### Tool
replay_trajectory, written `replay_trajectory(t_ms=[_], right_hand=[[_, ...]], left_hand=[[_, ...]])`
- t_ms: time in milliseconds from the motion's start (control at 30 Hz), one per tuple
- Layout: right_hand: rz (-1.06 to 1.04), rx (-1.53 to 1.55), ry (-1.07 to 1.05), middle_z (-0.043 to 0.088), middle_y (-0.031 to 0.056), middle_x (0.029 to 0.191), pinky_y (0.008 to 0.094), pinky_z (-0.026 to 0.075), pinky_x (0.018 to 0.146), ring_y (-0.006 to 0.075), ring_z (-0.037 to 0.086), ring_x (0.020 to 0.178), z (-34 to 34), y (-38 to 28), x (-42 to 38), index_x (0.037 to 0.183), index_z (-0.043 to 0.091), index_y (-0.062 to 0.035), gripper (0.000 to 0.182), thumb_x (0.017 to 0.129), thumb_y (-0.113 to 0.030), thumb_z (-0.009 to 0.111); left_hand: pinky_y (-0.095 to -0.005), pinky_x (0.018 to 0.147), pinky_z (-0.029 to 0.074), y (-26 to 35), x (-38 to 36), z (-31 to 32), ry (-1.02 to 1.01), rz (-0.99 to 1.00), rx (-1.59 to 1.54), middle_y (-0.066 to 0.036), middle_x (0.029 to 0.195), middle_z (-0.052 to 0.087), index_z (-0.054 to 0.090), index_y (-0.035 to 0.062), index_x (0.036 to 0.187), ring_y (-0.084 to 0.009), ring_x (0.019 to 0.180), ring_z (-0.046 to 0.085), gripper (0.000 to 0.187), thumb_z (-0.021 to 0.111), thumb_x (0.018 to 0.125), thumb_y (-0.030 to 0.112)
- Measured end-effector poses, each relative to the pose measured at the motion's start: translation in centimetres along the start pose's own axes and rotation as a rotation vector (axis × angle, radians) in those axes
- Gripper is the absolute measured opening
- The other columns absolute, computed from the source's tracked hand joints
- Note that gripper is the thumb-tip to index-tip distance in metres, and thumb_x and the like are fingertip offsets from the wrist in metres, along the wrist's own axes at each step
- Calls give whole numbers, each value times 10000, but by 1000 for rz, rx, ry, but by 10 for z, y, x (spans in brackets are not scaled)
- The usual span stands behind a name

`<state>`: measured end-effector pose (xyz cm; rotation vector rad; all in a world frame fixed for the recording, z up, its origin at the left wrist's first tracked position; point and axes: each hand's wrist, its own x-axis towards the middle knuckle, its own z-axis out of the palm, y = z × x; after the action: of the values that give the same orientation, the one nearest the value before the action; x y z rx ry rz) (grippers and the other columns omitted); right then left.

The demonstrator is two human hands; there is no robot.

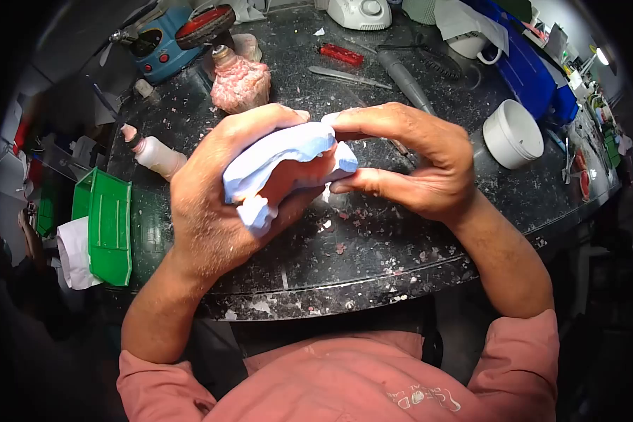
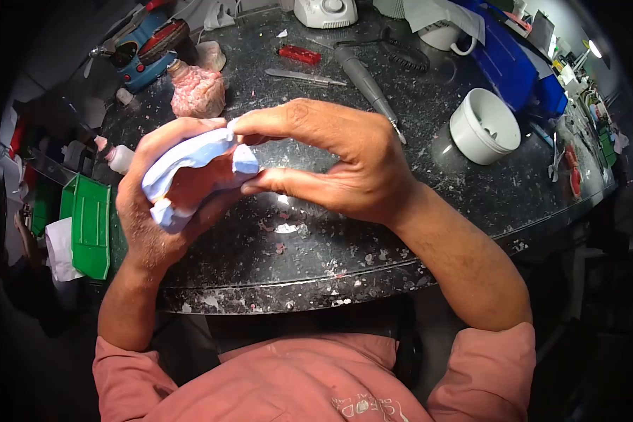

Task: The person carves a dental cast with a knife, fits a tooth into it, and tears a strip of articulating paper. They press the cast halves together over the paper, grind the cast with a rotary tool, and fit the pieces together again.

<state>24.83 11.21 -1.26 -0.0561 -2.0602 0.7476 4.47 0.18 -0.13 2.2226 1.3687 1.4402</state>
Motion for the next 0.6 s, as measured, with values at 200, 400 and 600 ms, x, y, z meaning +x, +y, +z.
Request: replay_trajectory(t_ms=[200,400,600], right_hand=[[-222,-90,-98,695,220,995,361,550,798,307,695,924,-2,-6,5,1067,641,97,516,658,-133,856],[-224,-116,-110,695,228,985,358,558,779,303,701,904,1,-8,5,1054,641,94,561,645,-215,870],[-197,-80,-124,693,229,997,355,563,779,291,702,900,1,-5,4,1064,635,96,597,634,-242,875]], left_hand=[[-398,914,517,2,-6,-12,-37,174,83,-178,1118,605,498,-12,1204,-283,1047,630,696,896,654,142],[-398,891,534,-2,-6,-8,-5,189,27,-166,1069,599,489,-11,1178,-268,1020,642,641,875,676,91],[-405,881,541,-3,-6,-8,-29,174,48,-166,1066,597,489,-8,1175,-278,1002,648,623,865,689,94]])
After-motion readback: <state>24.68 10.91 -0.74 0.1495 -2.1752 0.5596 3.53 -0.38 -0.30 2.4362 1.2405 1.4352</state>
